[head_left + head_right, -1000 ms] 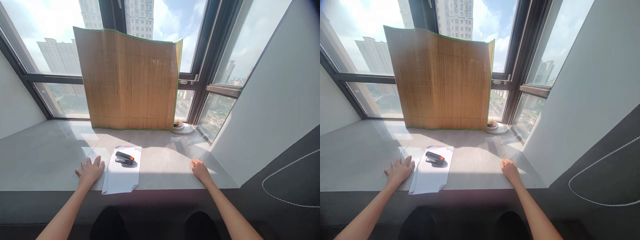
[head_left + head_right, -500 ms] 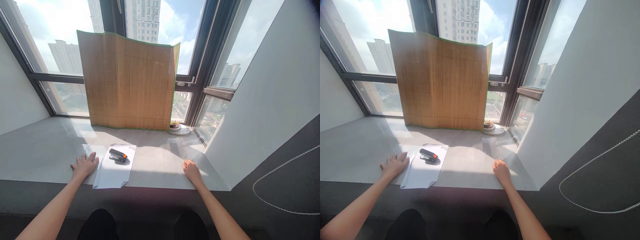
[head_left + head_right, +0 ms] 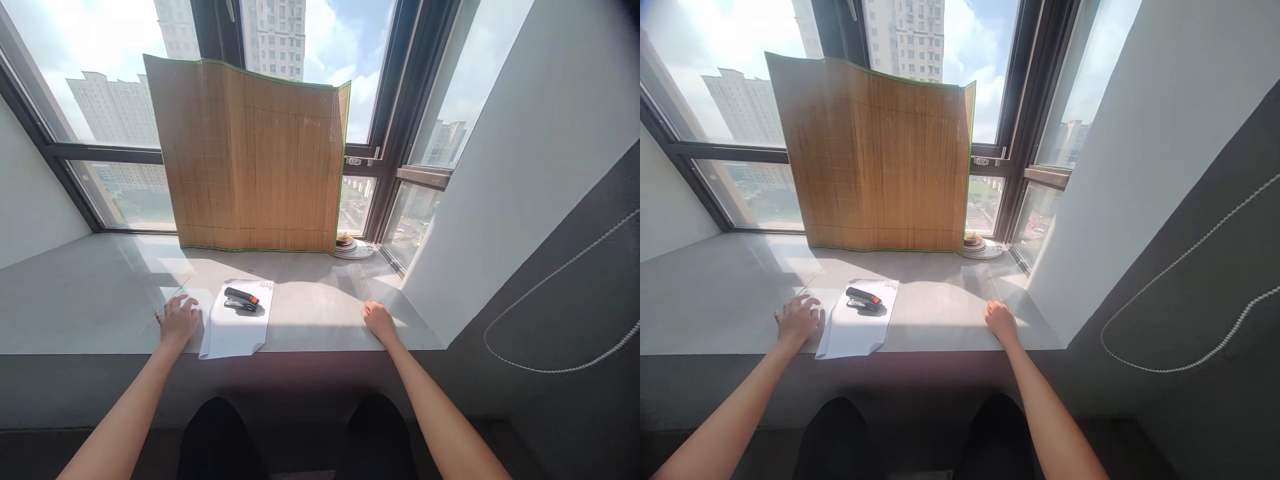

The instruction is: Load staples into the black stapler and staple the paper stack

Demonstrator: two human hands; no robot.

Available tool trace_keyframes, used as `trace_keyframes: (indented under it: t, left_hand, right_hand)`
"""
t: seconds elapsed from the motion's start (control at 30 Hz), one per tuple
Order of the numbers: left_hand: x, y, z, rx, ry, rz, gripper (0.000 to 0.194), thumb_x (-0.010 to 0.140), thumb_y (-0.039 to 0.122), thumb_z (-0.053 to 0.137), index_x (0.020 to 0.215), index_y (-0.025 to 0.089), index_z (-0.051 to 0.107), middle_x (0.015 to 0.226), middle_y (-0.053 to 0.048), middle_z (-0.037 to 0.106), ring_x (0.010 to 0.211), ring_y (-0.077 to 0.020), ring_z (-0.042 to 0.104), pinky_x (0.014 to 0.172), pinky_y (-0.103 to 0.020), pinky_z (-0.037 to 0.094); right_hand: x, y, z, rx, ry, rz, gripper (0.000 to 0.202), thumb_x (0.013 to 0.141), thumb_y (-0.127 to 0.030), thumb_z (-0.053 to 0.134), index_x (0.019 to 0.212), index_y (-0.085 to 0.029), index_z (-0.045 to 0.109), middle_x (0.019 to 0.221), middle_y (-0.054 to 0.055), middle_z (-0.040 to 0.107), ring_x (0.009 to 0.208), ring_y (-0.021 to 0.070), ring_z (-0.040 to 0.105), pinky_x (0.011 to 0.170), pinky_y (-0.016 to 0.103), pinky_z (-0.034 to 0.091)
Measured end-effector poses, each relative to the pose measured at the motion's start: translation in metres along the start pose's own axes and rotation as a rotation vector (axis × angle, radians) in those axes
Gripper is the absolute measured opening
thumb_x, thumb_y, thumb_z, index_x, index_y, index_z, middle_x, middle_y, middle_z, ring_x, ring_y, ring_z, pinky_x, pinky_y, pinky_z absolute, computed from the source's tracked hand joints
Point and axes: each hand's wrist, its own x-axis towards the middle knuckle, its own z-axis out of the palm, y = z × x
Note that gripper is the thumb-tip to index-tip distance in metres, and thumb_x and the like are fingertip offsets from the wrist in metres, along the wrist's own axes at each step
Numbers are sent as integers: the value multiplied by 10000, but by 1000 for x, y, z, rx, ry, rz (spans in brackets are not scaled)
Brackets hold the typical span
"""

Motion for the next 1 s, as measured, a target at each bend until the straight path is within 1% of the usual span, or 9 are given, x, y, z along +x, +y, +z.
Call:
trace_keyframes:
  t: [0.1, 0.23, 0.37, 0.47, 0.57, 0.67, 0.77, 0.87, 1.0]
  left_hand:
    - [-12, 30, 7, 0, -20, 189, 449, 972, 250, 415, 1311, 160, 696, 1530, -163, 596, 1445, -300, 517, 1267, -425, 350]
    - [-23, 67, 34, 43, -82, 291, 721, 997, 488, 472, 1537, 13, 528, 1657, -277, 440, 1576, -419, 351, 1286, -563, 281]
    - [-27, 75, 58, 110, -129, 280, 847, 1020, 541, 420, 1650, -22, 375, 1736, -278, 290, 1624, -442, 260, 1298, -615, 220]
    - [-30, 77, 61, 145, -139, 248, 852, 1034, 529, 379, 1673, -31, 323, 1752, -266, 241, 1641, -425, 227, 1309, -607, 198]
    - [-41, 95, 58, 144, -129, 181, 872, 1034, 513, 384, 1664, -83, 291, 1743, -297, 226, 1636, -439, 233, 1305, -625, 190]
    - [-62, 133, 59, 108, -99, 104, 875, 1031, 511, 399, 1651, -99, 308, 1728, -323, 241, 1626, -470, 236, 1287, -660, 205]
    - [-87, 185, 67, 42, -51, 69, 881, 1015, 514, 436, 1638, -102, 340, 1707, -351, 269, 1619, -497, 229, 1283, -673, 201]
    - [-107, 240, 76, -29, -24, 39, 864, 992, 498, 491, 1661, -31, 356, 1695, -333, 327, 1620, -501, 224, 1287, -690, 163]
    - [-124, 299, 83, -109, -62, 24, 873, 989, 472, 500, 1665, -53, 326, 1722, -337, 262, 1638, -492, 165, 1310, -669, 115]
  right_hand:
    - [-1, 0, 0, -9, -2, -1, 253, 1000, -161, 512, 759, -188, 585, 839, 41, 609, 847, 183, 547, 748, 281, 300]
    - [-2, 2, 2, -11, 0, -18, 261, 1004, -164, 501, 754, -188, 573, 814, 33, 583, 840, 183, 533, 742, 284, 290]
    - [-2, 6, 6, -14, 8, -23, 263, 1011, -173, 489, 762, -190, 570, 809, 32, 573, 847, 186, 525, 739, 287, 284]
    - [-2, 6, 6, -21, 3, -22, 256, 1013, -176, 493, 774, -186, 583, 826, 38, 585, 862, 187, 533, 754, 289, 289]
    - [-2, 4, 5, -34, -10, -14, 252, 1023, -183, 491, 796, -183, 603, 849, 45, 607, 881, 190, 547, 766, 292, 293]
    - [-2, 2, 3, -49, -16, -3, 246, 1032, -194, 493, 822, -182, 621, 878, 52, 627, 898, 194, 559, 768, 295, 293]
    - [-3, 1, 3, -66, -18, 0, 238, 1035, -195, 495, 840, -182, 631, 898, 54, 640, 909, 195, 565, 771, 296, 294]
    - [-4, 0, 2, -81, -17, -2, 239, 1038, -194, 494, 847, -181, 637, 907, 56, 650, 914, 196, 570, 776, 300, 296]
    - [-4, -1, 0, -88, -22, 3, 239, 1041, -193, 494, 860, -176, 649, 935, 68, 662, 923, 196, 577, 779, 303, 302]
